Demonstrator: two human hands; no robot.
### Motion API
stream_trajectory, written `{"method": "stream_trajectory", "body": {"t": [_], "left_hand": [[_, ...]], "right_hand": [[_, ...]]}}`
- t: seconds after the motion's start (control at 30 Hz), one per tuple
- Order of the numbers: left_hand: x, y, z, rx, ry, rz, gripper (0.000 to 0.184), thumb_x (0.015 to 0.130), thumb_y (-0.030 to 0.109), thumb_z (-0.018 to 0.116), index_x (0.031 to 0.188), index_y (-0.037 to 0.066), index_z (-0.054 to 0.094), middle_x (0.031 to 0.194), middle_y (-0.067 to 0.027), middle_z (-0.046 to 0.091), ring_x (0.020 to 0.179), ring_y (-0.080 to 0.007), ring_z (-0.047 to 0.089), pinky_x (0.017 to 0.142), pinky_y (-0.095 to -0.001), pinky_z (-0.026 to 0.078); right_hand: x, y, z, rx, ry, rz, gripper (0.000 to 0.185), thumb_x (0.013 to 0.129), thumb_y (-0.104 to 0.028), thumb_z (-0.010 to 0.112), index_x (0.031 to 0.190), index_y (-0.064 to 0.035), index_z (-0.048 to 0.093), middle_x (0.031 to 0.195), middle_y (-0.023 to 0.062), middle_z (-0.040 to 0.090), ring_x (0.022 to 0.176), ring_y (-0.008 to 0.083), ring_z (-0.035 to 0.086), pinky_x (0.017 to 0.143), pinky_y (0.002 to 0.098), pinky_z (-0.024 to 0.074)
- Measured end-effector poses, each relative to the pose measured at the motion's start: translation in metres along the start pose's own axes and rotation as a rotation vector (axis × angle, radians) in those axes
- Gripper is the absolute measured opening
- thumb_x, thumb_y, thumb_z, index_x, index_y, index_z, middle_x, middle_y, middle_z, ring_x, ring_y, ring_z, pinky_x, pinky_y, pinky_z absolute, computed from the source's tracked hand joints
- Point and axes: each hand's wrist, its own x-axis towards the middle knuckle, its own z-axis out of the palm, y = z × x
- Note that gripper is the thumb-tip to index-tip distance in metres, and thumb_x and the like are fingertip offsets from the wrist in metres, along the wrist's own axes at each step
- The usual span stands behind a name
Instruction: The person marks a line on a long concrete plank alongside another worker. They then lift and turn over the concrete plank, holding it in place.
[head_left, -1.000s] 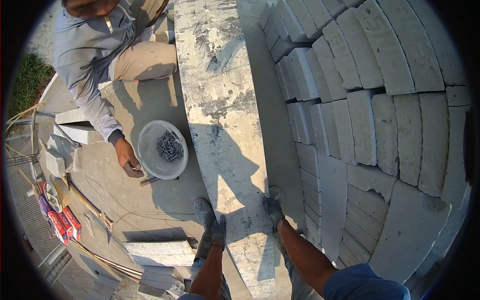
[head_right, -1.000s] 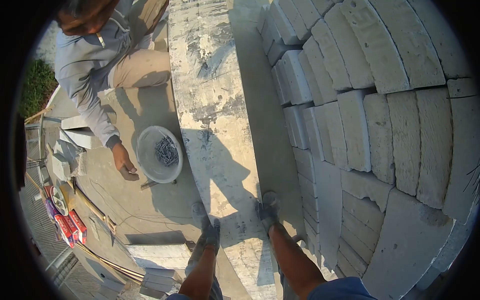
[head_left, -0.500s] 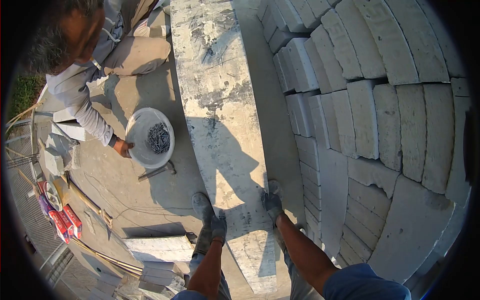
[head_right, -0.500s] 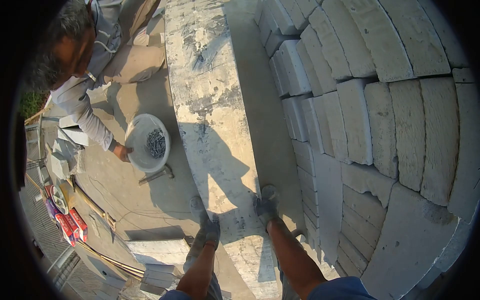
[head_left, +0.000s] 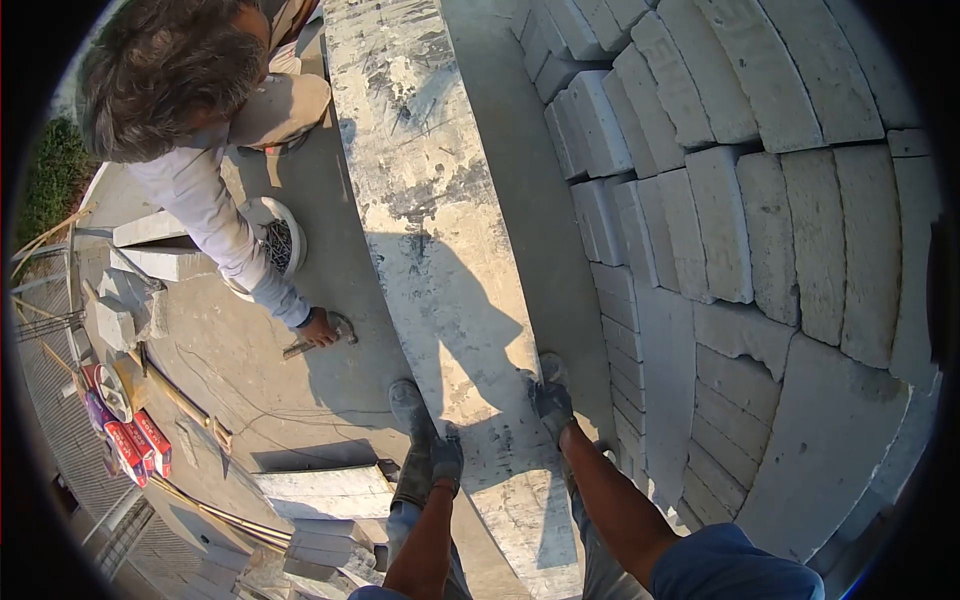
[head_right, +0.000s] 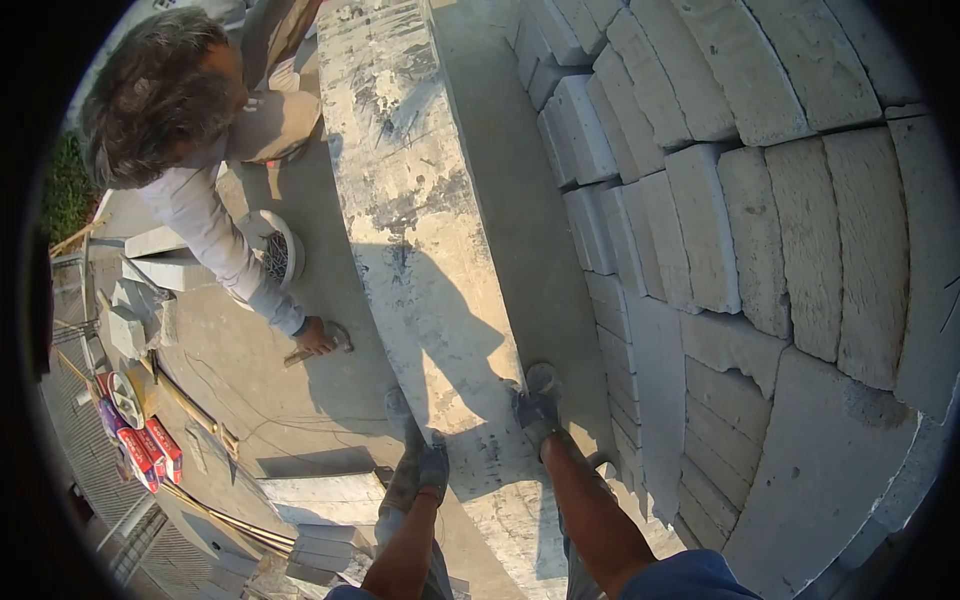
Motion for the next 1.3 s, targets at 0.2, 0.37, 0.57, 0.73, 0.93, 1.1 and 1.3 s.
{"method": "stream_trajectory", "body": {"t": [0.2, 0.37, 0.57, 0.73, 0.93, 1.1, 1.3], "left_hand": [[-0.014, 0.012, -0.021, -0.08, 0.071, 0.067, 0.066, 0.092, 0.051, 0.032, 0.087, -0.009, 0.056, 0.087, -0.032, 0.058, 0.083, -0.0467, 0.055, 0.074, -0.0497, 0.045], [-0.017, 0.008, -0.02, -0.071, 0.097, 0.181, 0.063, 0.093, 0.049, 0.031, 0.087, -0.008, 0.056, 0.086, -0.0311, 0.058, 0.082, -0.0463, 0.055, 0.074, -0.0493, 0.045], [-0.021, 0.015, -0.029, 0.014, -0.017, 0.098, 0.061, 0.093, 0.048, 0.032, 0.092, -0.007, 0.056, 0.09, -0.0304, 0.058, 0.086, -0.0449, 0.055, 0.075, -0.0486, 0.045], [-0.029, 0.023, -0.037, -0.066, -0.035, -0.017, 0.057, 0.093, 0.047, 0.034, 0.097, -0.005, 0.056, 0.094, -0.0302, 0.058, 0.087, -0.0439, 0.056, 0.076, -0.0481, 0.045], [-0.022, -0.011, -0.007, 0.179, 0.139, 0.356, 0.056, 0.092, 0.047, 0.036, 0.099, -0.004, 0.056, 0.092, -0.0301, 0.058, 0.087, -0.0454, 0.055, 0.076, -0.0479, 0.045], [-0.02, 0.025, -0.045, -0.062, -0.088, 0.032, 0.046, 0.091, 0.037, 0.041, 0.117, 0.0, 0.051, 0.098, -0.0269, 0.057, 0.088, -0.0411, 0.056, 0.075, -0.0468, 0.046], [0.013, -0.006, -0.015, 0.305, 0.061, 0.477, 0.045, 0.09, 0.031, 0.042, 0.133, 0.016, 0.041, 0.082, -0.0229, 0.057, 0.077, -0.0371, 0.057, 0.07, -0.0467, 0.046]], "right_hand": [[-0.006, -0.007, -0.001, 0.127, 0.015, 0.04, 0.051, 0.093, -0.04, 0.031, 0.087, -0.0042, 0.066, 0.085, 0.0193, 0.065, 0.079, 0.035, 0.06, 0.075, 0.0444, 0.0451], [-0.008, 0.0, 0.002, 0.135, -0.038, 0.116, 0.049, 0.092, -0.042, 0.032, 0.095, -0.0054, 0.065, 0.091, 0.0208, 0.063, 0.089, 0.0351, 0.059, 0.074, 0.045, 0.0455], [-0.011, 0.017, 0.03, 0.355, 0.146, 0.127, 0.048, 0.092, -0.043, 0.032, 0.096, -0.0074, 0.064, 0.091, 0.021, 0.063, 0.087, 0.0364, 0.06, 0.073, 0.0452, 0.0458], [-0.022, -0.002, -0.003, 0.142, 0.035, 0.169, 0.048, 0.093, -0.043, 0.03, 0.094, -0.008, 0.064, 0.09, 0.0214, 0.063, 0.084, 0.0367, 0.06, 0.072, 0.0458, 0.0459], [-0.042, -0.011, -0.027, 0.149, -0.015, 0.164, 0.045, 0.093, -0.04, 0.034, 0.093, -0.0068, 0.064, 0.085, 0.0201, 0.063, 0.081, 0.0342, 0.061, 0.069, 0.0447, 0.046], [-0.055, -0.013, -0.044, 0.194, 0.031, 0.153, 0.042, 0.092, -0.039, 0.039, 0.09, -0.005, 0.064, 0.08, 0.0188, 0.063, 0.076, 0.0311, 0.062, 0.066, 0.0429, 0.0464], [-0.024, -0.025, -0.046, 0.202, 0.047, 0.143, 0.039, 0.091, -0.036, 0.045, 0.088, -0.0028, 0.064, 0.075, 0.0173, 0.063, 0.071, 0.0273, 0.062, 0.062, 0.0407, 0.0468]]}}
